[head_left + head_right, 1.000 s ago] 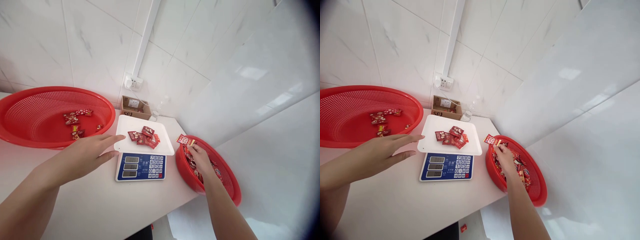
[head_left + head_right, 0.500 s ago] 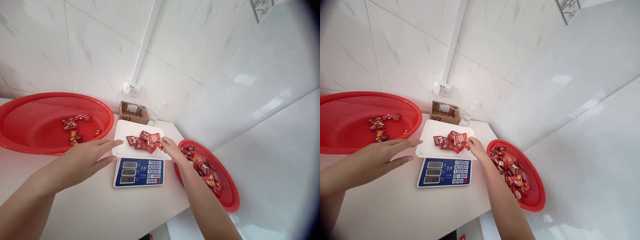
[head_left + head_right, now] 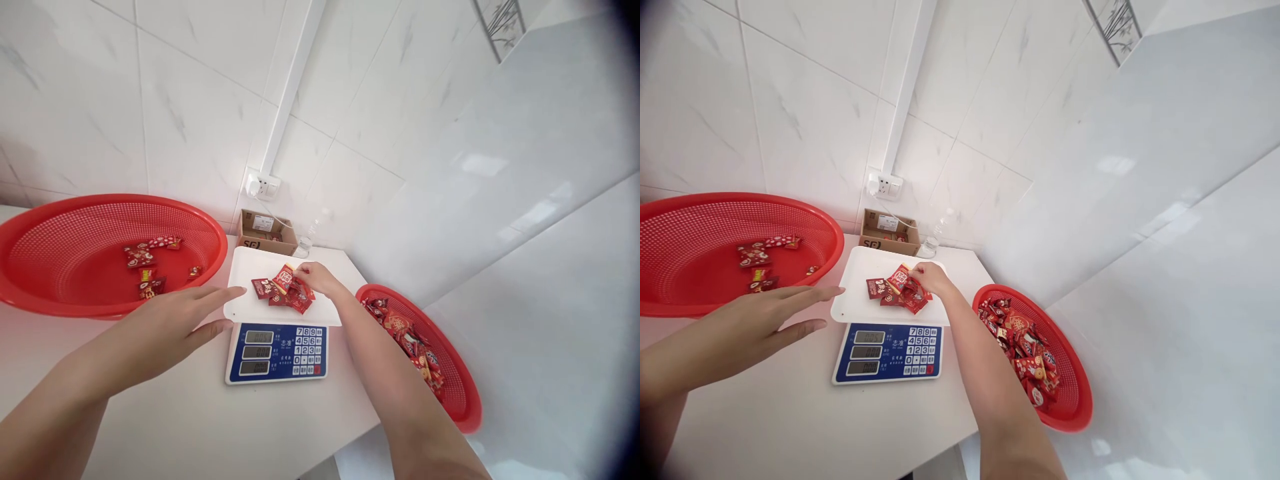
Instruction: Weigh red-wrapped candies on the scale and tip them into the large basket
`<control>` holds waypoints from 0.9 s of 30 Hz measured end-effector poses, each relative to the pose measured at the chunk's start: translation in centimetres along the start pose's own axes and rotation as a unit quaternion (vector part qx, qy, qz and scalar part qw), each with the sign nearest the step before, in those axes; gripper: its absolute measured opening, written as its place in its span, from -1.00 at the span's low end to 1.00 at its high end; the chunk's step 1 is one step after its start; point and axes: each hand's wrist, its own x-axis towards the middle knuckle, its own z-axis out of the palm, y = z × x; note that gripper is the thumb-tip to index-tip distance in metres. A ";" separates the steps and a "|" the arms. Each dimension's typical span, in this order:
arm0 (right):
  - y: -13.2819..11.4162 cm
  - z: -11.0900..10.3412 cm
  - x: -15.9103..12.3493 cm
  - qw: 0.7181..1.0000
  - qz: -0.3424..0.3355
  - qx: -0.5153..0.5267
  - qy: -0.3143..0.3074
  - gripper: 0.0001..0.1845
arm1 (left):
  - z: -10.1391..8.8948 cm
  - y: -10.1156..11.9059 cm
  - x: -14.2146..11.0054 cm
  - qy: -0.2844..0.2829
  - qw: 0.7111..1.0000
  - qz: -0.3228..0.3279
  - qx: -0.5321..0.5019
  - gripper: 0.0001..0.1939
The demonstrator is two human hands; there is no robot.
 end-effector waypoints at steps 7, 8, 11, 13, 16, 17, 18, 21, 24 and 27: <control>-0.9 0.7 1.5 0.995 0.006 -0.050 0.089 -0.79 | -0.1 -0.1 0.1 0.001 1.000 0.002 -0.014 -0.50; -0.8 0.6 1.4 0.994 0.005 -0.046 0.097 -0.78 | -0.1 -0.1 0.2 -0.001 1.000 0.000 -0.014 -0.50; -0.2 0.3 0.4 0.995 0.008 -0.028 0.100 -0.66 | 0.0 -0.4 0.3 -0.009 1.000 -0.005 -0.013 -0.50; 0.2 0.1 -0.5 0.996 0.014 -0.019 0.090 -0.60 | 0.0 -0.4 0.2 -0.010 1.000 -0.005 -0.015 -0.50; 0.4 0.1 -1.7 0.996 0.029 -0.002 0.084 -0.59 | 0.0 -0.3 0.2 -0.008 1.000 0.000 -0.015 -0.50; 0.4 0.2 -1.9 0.996 0.031 0.012 0.081 -0.60 | 0.0 -0.2 0.2 -0.009 1.000 0.002 -0.014 -0.50; 0.3 0.3 -2.1 0.996 0.029 0.034 0.074 -0.62 | 0.0 -0.2 0.2 -0.009 1.000 0.004 -0.013 -0.50; 0.3 0.5 -2.4 0.992 0.006 0.114 0.052 -0.67 | 0.1 -0.3 0.3 -0.007 1.000 0.006 -0.007 -0.50; 0.8 0.2 -2.7 0.989 -0.003 0.112 0.094 -0.65 | 0.3 -0.5 0.4 -0.007 1.000 0.002 0.003 -0.49; 2.2 -0.3 -3.9 0.986 -0.001 0.093 0.135 -0.66 | 0.4 -0.5 0.3 -0.007 1.000 -0.002 0.008 -0.49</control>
